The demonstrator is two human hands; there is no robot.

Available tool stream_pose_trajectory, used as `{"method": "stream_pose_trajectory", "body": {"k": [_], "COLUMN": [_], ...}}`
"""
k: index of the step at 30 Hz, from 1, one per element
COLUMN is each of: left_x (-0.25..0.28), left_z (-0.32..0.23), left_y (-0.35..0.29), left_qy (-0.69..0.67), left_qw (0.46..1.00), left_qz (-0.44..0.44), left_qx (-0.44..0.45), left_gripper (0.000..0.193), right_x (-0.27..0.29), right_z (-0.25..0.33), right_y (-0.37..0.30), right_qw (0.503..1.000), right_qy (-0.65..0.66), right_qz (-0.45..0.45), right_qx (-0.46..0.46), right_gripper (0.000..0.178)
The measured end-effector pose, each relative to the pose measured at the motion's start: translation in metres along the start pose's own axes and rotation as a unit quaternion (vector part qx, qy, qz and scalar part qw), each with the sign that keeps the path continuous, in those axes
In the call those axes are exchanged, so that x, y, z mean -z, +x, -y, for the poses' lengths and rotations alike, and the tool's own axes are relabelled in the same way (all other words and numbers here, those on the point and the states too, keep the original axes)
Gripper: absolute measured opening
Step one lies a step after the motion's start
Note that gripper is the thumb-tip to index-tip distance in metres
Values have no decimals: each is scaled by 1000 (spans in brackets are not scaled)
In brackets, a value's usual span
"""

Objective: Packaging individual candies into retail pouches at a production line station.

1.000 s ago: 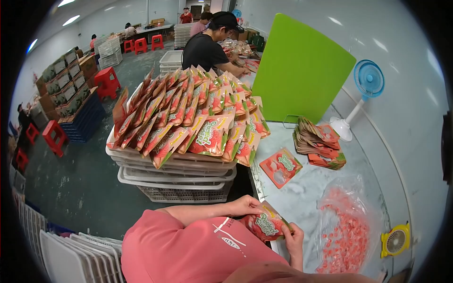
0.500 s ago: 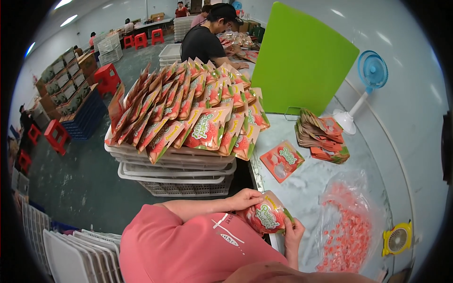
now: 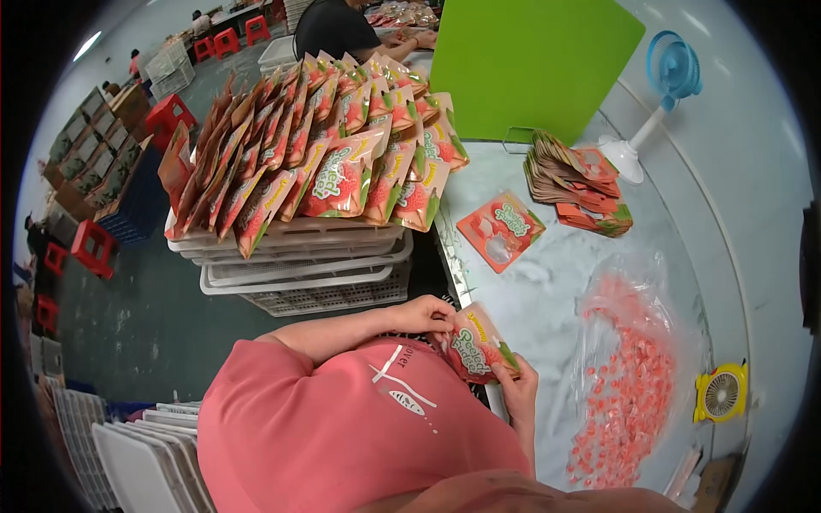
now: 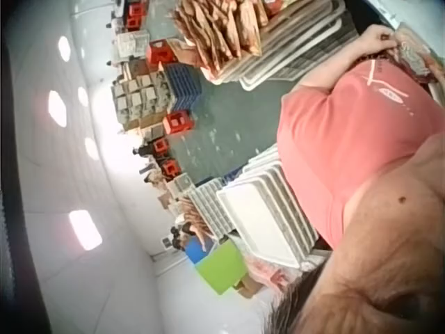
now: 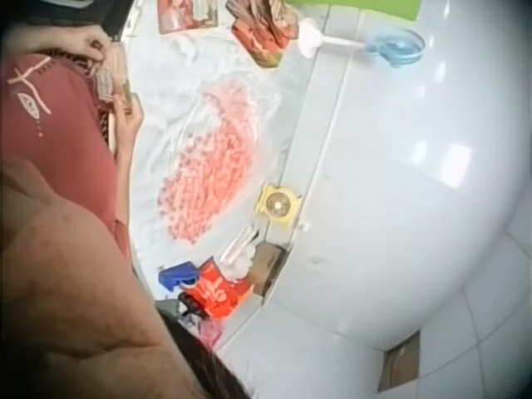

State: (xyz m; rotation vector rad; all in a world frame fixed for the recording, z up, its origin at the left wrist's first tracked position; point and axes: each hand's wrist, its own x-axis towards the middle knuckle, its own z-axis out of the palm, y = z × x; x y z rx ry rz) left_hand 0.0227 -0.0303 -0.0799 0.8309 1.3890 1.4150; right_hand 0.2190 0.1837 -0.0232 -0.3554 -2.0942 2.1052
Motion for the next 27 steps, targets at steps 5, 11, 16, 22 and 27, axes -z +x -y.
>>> {"method": "stream_pose_trajectory", "body": {"k": [5,11,16,22,27], "left_x": [-6,-13,-19,-18,-16], "left_z": [5,8,21,12,23], "left_y": [-3,4,-1,-3,-3], "left_qy": [-36,-89,-80,-28,-54], "left_qw": [999,995,996,995,997], "left_qz": [-39,-38,-18,-91,-53], "left_qx": [-9,27,17,20,-8], "left_gripper": [16,16,22,23,18], "right_x": [12,5,13,20,17], "right_z": [-17,-2,-7,-26,-29], "right_y": [3,2,4,10,11], "right_qw": [1000,999,999,995,995], "right_qy": [-10,35,47,76,81], "right_qz": [25,25,3,-62,-63], "right_qx": [-4,9,14,0,13], "right_gripper": [19,22,27,23,23]}}
